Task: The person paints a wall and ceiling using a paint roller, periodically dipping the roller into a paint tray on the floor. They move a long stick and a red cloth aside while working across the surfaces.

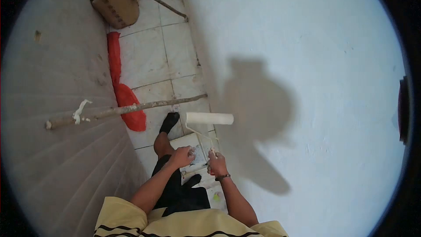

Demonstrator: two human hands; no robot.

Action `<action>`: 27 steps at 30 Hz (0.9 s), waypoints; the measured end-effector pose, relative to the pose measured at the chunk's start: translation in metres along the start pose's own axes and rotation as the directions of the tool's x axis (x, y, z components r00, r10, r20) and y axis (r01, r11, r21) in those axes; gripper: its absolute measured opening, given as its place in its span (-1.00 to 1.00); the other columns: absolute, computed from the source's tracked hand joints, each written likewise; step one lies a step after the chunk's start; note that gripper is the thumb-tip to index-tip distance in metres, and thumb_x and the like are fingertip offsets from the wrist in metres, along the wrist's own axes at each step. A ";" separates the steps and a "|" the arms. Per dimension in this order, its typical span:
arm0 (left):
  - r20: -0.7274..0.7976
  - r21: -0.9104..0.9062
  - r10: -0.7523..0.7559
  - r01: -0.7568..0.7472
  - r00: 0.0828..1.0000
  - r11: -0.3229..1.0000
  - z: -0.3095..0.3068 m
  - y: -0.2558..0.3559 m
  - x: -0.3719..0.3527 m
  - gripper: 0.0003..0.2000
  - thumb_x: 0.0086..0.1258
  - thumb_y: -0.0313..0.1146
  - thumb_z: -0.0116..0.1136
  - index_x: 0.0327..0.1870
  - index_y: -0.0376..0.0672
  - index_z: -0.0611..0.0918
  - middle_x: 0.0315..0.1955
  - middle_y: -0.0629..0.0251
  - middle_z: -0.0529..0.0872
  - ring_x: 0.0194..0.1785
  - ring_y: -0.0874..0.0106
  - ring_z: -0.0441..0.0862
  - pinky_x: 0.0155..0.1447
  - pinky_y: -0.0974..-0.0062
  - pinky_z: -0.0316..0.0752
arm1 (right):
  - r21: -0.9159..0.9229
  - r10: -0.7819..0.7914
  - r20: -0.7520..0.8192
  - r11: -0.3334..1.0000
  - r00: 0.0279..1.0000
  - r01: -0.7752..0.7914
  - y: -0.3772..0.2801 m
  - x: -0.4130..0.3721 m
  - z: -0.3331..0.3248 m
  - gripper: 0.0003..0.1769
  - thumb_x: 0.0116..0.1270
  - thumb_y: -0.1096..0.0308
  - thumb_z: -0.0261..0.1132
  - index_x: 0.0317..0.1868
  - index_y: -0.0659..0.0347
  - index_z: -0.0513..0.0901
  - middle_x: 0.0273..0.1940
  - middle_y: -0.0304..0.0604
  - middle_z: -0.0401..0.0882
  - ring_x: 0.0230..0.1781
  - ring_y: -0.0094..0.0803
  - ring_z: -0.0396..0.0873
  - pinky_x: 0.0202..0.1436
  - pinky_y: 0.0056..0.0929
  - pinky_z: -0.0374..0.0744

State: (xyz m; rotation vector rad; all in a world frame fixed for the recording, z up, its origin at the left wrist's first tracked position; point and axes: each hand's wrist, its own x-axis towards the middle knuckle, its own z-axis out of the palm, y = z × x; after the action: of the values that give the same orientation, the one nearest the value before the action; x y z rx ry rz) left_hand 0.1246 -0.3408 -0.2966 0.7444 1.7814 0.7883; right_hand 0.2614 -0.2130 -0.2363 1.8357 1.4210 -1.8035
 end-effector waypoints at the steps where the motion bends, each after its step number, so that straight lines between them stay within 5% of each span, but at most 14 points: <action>1: 0.023 0.021 -0.036 0.036 0.999 0.999 -0.007 0.003 0.002 -0.66 0.11 -0.27 0.26 -0.10 -0.23 0.62 -0.33 0.05 0.71 -0.22 0.13 0.69 -0.10 0.26 0.56 | 0.001 0.015 -0.001 1.000 1.000 -0.015 -0.012 0.007 0.002 -0.65 0.42 0.04 0.15 -0.34 0.15 0.47 -0.70 -0.31 0.33 -0.80 -0.53 0.34 -0.80 -0.48 0.24; 3: 0.062 0.049 -0.081 0.078 0.995 0.996 -0.023 0.005 0.005 -0.61 0.09 -0.22 0.27 -0.08 -0.24 0.60 -0.30 0.05 0.71 -0.17 0.09 0.68 -0.06 0.22 0.56 | 0.501 0.234 0.300 0.786 0.925 -0.361 -0.042 0.019 0.010 -0.65 0.43 0.03 0.14 -0.39 0.10 0.40 -0.73 -0.37 0.26 -0.82 -0.56 0.24 -0.80 -0.54 0.23; 7: 0.059 0.158 -0.084 0.073 0.995 0.985 -0.041 -0.002 0.009 -0.64 0.14 -0.28 0.26 -0.03 -0.19 0.59 -0.32 0.04 0.70 -0.22 0.13 0.68 -0.11 0.24 0.55 | 0.679 0.312 0.479 0.459 0.820 -0.572 -0.079 0.072 0.015 -0.62 0.44 0.10 0.11 -0.52 0.06 0.33 -0.74 -0.40 0.22 -0.83 -0.57 0.18 -0.79 -0.57 0.21; 12: 0.089 0.057 -0.120 0.116 0.989 0.992 -0.061 -0.009 0.013 -0.59 0.09 -0.22 0.26 -0.08 -0.28 0.56 -0.36 -0.03 0.66 -0.20 0.01 0.63 -0.12 0.13 0.52 | 0.726 0.305 0.487 0.379 0.818 -0.574 -0.120 0.171 0.031 -0.60 0.48 0.17 0.05 -0.57 0.05 0.30 -0.71 -0.33 0.26 -0.79 -0.52 0.22 -0.74 -0.58 0.30; 14: -0.048 0.023 0.031 -0.030 0.998 0.999 -0.064 -0.017 0.012 -0.57 0.10 -0.21 0.26 -0.05 -0.30 0.54 -0.42 0.00 0.64 -0.26 0.01 0.62 -0.15 0.13 0.51 | 0.821 0.303 0.421 0.274 0.855 -0.501 -0.143 0.201 0.040 -0.65 0.44 0.28 0.05 -0.56 0.09 0.27 -0.71 -0.36 0.24 -0.80 -0.54 0.23 -0.73 -0.62 0.31; 17: -0.088 0.076 0.063 -0.056 0.994 0.996 -0.066 -0.015 0.018 -0.55 0.13 -0.23 0.24 0.01 -0.30 0.53 -0.42 0.02 0.62 -0.29 0.02 0.60 -0.16 0.15 0.50 | 0.836 0.326 0.413 0.234 0.850 -0.496 -0.154 0.248 0.047 -0.67 0.45 0.32 0.02 -0.54 0.12 0.26 -0.70 -0.33 0.24 -0.79 -0.53 0.22 -0.73 -0.60 0.31; 18: 0.047 0.038 -0.091 0.089 0.995 0.995 -0.080 0.003 0.026 -0.54 0.14 -0.24 0.24 0.04 -0.29 0.53 -0.39 0.03 0.61 -0.25 0.05 0.60 -0.12 0.16 0.49 | 0.857 0.321 0.431 0.148 0.843 -0.494 -0.151 0.264 0.050 -0.68 0.46 0.30 0.01 -0.51 0.12 0.25 -0.71 -0.32 0.22 -0.79 -0.52 0.21 -0.73 -0.59 0.31; 22: 0.103 0.032 -0.131 0.129 0.986 0.991 -0.094 0.003 0.037 -0.50 0.16 -0.20 0.23 0.10 -0.29 0.52 -0.30 0.01 0.63 -0.11 0.09 0.60 0.00 0.19 0.47 | 0.865 0.332 0.422 0.130 0.843 -0.484 -0.139 0.306 0.061 -0.66 0.47 0.23 0.01 -0.51 0.09 0.23 -0.71 -0.31 0.22 -0.78 -0.46 0.19 -0.70 -0.52 0.32; 27: 0.134 0.067 -0.114 0.105 0.984 0.992 -0.101 -0.009 0.043 -0.47 0.17 -0.21 0.24 0.15 -0.31 0.49 -0.24 -0.02 0.64 -0.09 0.06 0.60 0.03 0.19 0.48 | 0.853 0.411 0.268 0.320 0.871 -0.413 -0.137 0.319 0.071 -0.64 0.47 0.22 0.02 -0.54 0.06 0.24 -0.71 -0.33 0.21 -0.79 -0.49 0.21 -0.72 -0.55 0.30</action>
State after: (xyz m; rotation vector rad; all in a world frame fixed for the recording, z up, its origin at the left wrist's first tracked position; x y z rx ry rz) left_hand 0.0153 -0.3293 -0.2992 0.7158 1.7121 0.5989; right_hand 0.0496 -0.0415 -0.4632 2.2637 -0.2921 -2.4117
